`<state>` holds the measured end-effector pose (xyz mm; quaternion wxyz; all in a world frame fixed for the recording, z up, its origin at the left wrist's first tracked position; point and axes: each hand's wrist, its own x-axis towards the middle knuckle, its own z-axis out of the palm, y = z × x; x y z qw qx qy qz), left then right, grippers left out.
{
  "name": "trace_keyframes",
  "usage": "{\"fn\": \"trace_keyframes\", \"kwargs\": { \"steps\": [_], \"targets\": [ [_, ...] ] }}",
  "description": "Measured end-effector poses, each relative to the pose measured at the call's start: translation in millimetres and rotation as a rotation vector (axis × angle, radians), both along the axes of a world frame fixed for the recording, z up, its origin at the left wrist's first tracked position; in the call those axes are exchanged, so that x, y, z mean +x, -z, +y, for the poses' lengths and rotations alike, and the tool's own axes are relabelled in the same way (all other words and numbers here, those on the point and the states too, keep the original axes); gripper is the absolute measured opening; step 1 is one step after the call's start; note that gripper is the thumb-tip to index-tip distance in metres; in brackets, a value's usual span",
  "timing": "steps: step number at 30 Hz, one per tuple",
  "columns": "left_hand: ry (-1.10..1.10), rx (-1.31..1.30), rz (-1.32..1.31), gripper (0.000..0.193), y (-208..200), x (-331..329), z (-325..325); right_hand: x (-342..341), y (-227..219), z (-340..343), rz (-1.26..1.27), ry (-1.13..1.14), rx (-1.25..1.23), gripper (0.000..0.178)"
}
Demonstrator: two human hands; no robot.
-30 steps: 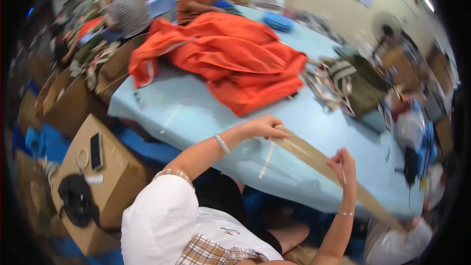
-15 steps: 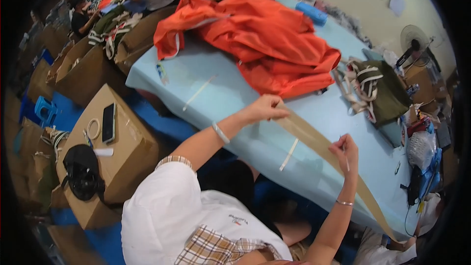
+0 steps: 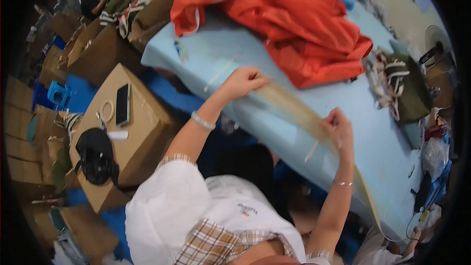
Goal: Marking and assembling long leather or fabric straps on a workshop table.
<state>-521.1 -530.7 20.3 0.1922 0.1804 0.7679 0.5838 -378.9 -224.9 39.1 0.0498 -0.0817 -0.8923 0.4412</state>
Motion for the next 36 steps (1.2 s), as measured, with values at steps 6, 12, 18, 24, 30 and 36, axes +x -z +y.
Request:
{"fn": "trace_keyframes", "kwargs": {
  "steps": [6,12,18,24,30,36],
  "targets": [
    [-0.164,0.104,0.056,0.024,26,-16,-28,-5,32,-20,0.098,-0.065,0.043,0.023],
    [-0.257,-0.092,0.192,0.027,34,-46,-63,-16,21,-40,0.151,-0.062,0.214,0.022],
    [-0.385,-0.201,0.289,0.03,14,-50,-63,-21,18,-50,0.242,0.001,0.174,0.023],
    [-0.461,-0.278,0.318,0.032,18,-38,-68,-17,27,-59,0.324,-0.021,0.272,0.022],
    [-0.486,-0.321,0.39,0.031,30,-39,-64,-7,27,-63,0.331,-0.001,0.287,0.02],
    [-0.48,-0.348,0.514,0.027,34,-49,-73,8,18,-68,0.498,0.064,0.405,0.016]
  ]
}}
